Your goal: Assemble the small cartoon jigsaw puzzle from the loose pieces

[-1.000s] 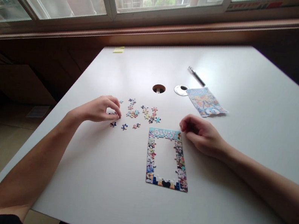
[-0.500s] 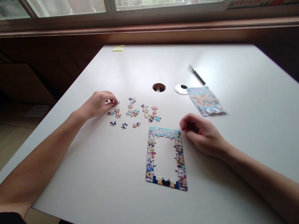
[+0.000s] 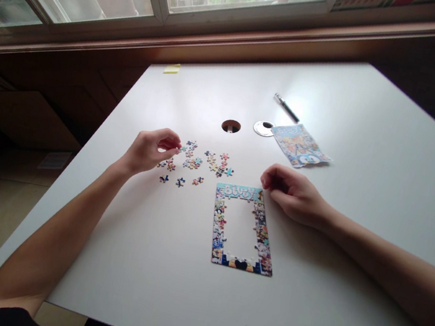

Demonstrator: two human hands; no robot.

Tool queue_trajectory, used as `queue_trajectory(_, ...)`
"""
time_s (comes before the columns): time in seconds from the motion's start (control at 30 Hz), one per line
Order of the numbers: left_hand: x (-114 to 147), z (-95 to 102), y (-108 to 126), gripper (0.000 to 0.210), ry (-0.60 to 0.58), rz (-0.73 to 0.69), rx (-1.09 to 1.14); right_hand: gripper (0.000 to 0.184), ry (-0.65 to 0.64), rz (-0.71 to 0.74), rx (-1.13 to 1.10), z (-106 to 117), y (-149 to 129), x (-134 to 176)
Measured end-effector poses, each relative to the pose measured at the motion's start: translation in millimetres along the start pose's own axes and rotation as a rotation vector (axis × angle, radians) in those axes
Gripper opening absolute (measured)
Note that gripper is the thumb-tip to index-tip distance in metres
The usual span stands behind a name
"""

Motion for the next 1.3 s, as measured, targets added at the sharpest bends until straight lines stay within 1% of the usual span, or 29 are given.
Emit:
queue_trajectory(0.1,4.1,-20.9,25.2,0.021,-0.070,-0.049,0.185,0.029,0.004,0.014,0.006,0.3,-0.1,0.3)
queue_trajectory(0.27,13.3,-49.8,57.1,0.023,-0.127,-0.087,0.375,0.026,-0.001,0.048,0.049,-1.1,-2.9,1.3)
queue_trajectory(0.33,16.1,-58.5,66.0,0.024,-0.137,-0.083,0.432,0.022,0.006,0.115,0.104,-2.9,-10.2,1.7)
queue_trajectory(0.47,20.9,-72.2,82.5,0.023,-0.141,-0.079,0.530,0.016,0.060,0.355,0.232,-10.1,-38.9,6.4)
queue_trajectory(0.53,23.4,-77.5,89.1,0.023,-0.141,-0.082,0.558,0.016,0.072,0.399,0.253,-15.4,-49.7,9.3)
queue_trajectory(0.63,26.8,-84.0,95.1,0.022,-0.152,-0.087,0.569,0.013,0.079,0.396,0.226,-22.1,-57.7,12.8)
queue_trajectory(0.8,29.4,-89.2,98.4,0.021,-0.175,-0.101,0.580,0.007,0.057,0.354,0.137,-28.9,-56.6,15.3)
queue_trajectory(0.87,30.8,-91.8,100.6,0.021,-0.212,-0.104,0.560,0.007,0.051,0.348,0.125,-30.2,-56.0,15.8)
queue_trajectory(1.0,36.3,-99.8,108.6,0.028,-0.325,-0.115,0.502,0.006,0.068,0.338,0.112,-29.5,-58.2,16.5)
queue_trajectory(1.07,38.0,-100.9,111.3,0.030,-0.321,-0.104,0.526,0.006,0.083,0.328,0.110,-28.0,-60.4,16.5)
queue_trajectory(1.13,38.2,-100.2,110.4,0.028,-0.277,-0.053,0.604,0.007,0.090,0.329,0.106,-26.7,-63.3,16.6)
queue_trajectory(1.2,38.3,-100.7,106.8,0.022,-0.244,0.034,0.705,0.009,0.080,0.344,0.106,-26.7,-66.4,16.9)
queue_trajectory(1.27,38.8,-103.2,103.2,0.017,-0.242,0.124,0.789,0.012,0.057,0.368,0.107,-28.1,-68.7,17.6)
queue_trajectory(1.3,39.2,-104.4,101.9,0.018,-0.241,0.162,0.825,0.013,0.048,0.378,0.108,-28.9,-69.4,18.0)
Point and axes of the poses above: each hand's wrist, its own x-axis away from the middle knuckle, its own z-axis out of the back of the hand, y = z × x, the point moved 6 cm from there along -x, towards the middle knuckle, and after that the axes turned 1 degree about -x, right-handed, at the moved point
